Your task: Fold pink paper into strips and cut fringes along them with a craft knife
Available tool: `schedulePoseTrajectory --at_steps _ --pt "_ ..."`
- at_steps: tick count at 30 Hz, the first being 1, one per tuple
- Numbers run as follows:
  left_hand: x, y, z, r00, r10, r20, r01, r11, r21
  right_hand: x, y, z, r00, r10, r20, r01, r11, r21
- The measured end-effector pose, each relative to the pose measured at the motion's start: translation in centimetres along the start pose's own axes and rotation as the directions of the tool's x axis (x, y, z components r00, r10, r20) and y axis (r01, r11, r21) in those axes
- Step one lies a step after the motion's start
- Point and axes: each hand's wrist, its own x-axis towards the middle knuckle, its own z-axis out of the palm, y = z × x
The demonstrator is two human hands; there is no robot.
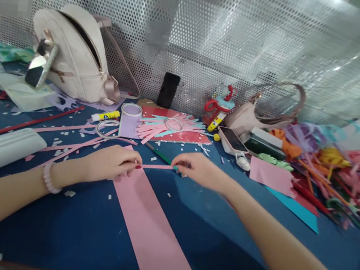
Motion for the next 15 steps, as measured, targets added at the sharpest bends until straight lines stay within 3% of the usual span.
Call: schedulePoseTrajectory --at_steps 3,6,9,12,15 --pt "2.4 -0.4 -0.8 0.996 -0.078 -0.032 0.075 0.994 -0.081 2.9 2.7 -3.3 0.999 0.030 -0.043 -0.039 0.970 -0.239" --pt "6.2 -1.3 -1.8 0.986 -0.147 -0.074 0.140 0.986 -0.093 6.6 4.9 -4.9 0.968 0.101 -0.230 -0.173 0.932 -0.318" --pt "9.9 -2.6 -2.6 0.965 -0.209 -0.158 0.203 0.978 -0.055 9.9 5.9 -4.3 0.900 0.143 -0.412 -0.298 0.891 -0.342" --pt "11.7 -3.7 -3.0 0.947 -0.229 -0.227 0.233 0.972 -0.009 12.3 6.0 -2.3 0.884 0.139 -0.446 -0.314 0.885 -0.345" --pt "11.8 -4.7 -3.0 0.932 -0.235 -0.275 0.252 0.967 0.028 13.5 6.3 -0.6 0.884 0.121 -0.452 -0.297 0.891 -0.343"
